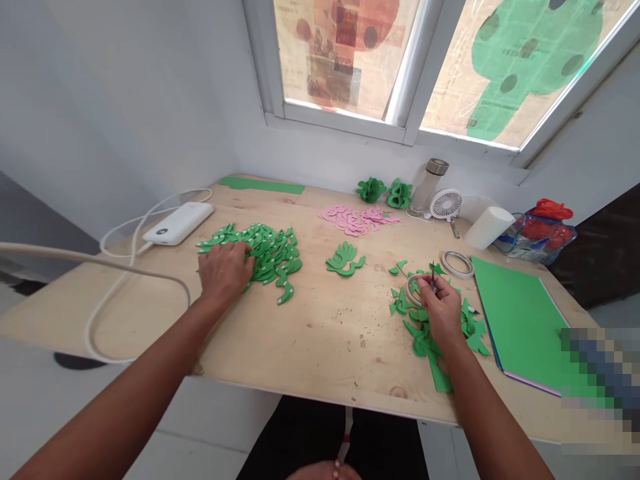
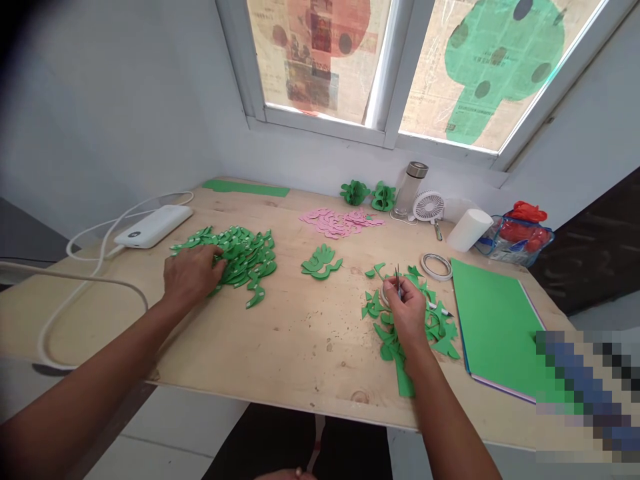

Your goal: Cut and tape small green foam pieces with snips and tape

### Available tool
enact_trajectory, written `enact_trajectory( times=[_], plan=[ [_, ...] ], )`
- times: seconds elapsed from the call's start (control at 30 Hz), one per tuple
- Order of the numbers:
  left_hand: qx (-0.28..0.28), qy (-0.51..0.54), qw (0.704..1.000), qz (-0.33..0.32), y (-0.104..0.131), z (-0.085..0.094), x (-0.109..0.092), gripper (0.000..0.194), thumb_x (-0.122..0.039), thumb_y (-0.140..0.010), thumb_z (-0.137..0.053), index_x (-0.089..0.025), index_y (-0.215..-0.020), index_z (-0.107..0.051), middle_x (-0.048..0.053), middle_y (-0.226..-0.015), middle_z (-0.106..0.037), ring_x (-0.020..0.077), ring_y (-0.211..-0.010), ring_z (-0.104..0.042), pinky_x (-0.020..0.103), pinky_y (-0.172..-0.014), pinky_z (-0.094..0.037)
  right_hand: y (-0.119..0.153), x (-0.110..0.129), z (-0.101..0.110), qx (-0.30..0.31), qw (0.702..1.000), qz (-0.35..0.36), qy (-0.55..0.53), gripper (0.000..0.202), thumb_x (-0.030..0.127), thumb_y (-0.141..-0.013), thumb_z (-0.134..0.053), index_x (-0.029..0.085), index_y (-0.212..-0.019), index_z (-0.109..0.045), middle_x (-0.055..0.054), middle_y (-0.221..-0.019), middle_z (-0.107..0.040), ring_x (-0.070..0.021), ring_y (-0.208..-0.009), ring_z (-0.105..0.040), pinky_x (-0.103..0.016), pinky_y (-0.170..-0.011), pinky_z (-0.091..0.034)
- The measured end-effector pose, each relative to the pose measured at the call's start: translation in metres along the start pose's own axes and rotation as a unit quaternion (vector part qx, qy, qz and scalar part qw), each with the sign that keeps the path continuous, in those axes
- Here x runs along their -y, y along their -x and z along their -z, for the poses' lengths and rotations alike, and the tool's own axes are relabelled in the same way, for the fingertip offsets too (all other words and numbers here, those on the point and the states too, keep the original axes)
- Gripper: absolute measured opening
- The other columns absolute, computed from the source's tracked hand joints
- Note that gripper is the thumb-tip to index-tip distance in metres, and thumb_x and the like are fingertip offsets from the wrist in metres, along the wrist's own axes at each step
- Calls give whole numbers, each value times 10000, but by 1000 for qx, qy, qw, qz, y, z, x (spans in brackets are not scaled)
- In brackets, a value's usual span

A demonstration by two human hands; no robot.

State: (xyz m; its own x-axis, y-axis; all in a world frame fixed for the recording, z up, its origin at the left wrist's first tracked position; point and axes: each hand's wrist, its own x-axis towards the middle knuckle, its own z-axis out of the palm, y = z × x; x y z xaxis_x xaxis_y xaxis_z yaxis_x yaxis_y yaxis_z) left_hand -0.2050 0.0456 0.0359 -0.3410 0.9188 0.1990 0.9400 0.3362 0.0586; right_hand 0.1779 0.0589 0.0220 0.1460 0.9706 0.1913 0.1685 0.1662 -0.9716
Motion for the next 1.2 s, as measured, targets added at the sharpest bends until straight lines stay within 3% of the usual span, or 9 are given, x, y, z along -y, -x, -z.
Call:
enact_trajectory(
  times=[0.13,0.43,0.57,0.67,0.83,1.2],
  plan=[
    [22,36,999,25,-4,0,2,248,-305,-811,-435,-176,-850,-642,114,-919,-667,293,-929,-529,336,-709,-338,1,2,-1,-6,1000,-3,-4,292,437,-741,-644,168,-848,-600,56,-567,-413,-90,-493,-327,-225,-447,-236],
    [69,111,989,61,-13,9,10,256,-351,-802,-427,-166,-774,-601,12,-704,-622,162,-669,-535,231,-571,-322,2,6,-2,-1,1000,-6,-7,280,423,-744,-646,162,-835,-608,57,-551,-407,-86,-495,-314,-221,-443,-232],
    [82,84,992,48,-14,7,2,231,-364,-750,-489,-178,-715,-622,56,-726,-638,236,-750,-543,290,-624,-322,2,6,-2,-7,1000,-4,-9,295,436,-723,-656,162,-826,-614,58,-546,-417,-87,-484,-329,-223,-441,-245],
    [60,48,996,44,-10,5,-4,191,-315,-743,-498,-179,-755,-631,105,-839,-663,307,-888,-522,364,-717,-318,2,5,-1,-6,1000,1,-4,289,437,-729,-647,164,-821,-617,59,-552,-412,-88,-487,-327,-224,-443,-244],
    [17,-11,1000,-3,-1,2,-7,237,-288,-818,-413,-165,-830,-615,146,-988,-661,324,-996,-499,396,-774,-300,1,3,0,0,1000,12,16,283,438,-749,-624,167,-830,-612,53,-567,-407,-94,-504,-329,-225,-452,-254],
    [-64,28,998,2,3,0,-12,339,-243,-851,-330,-174,-1036,-605,129,-1059,-661,308,-1034,-522,359,-757,-320,2,8,-2,-12,1000,4,21,286,441,-742,-631,165,-813,-618,55,-555,-398,-96,-506,-326,-226,-454,-251]
  ],
)
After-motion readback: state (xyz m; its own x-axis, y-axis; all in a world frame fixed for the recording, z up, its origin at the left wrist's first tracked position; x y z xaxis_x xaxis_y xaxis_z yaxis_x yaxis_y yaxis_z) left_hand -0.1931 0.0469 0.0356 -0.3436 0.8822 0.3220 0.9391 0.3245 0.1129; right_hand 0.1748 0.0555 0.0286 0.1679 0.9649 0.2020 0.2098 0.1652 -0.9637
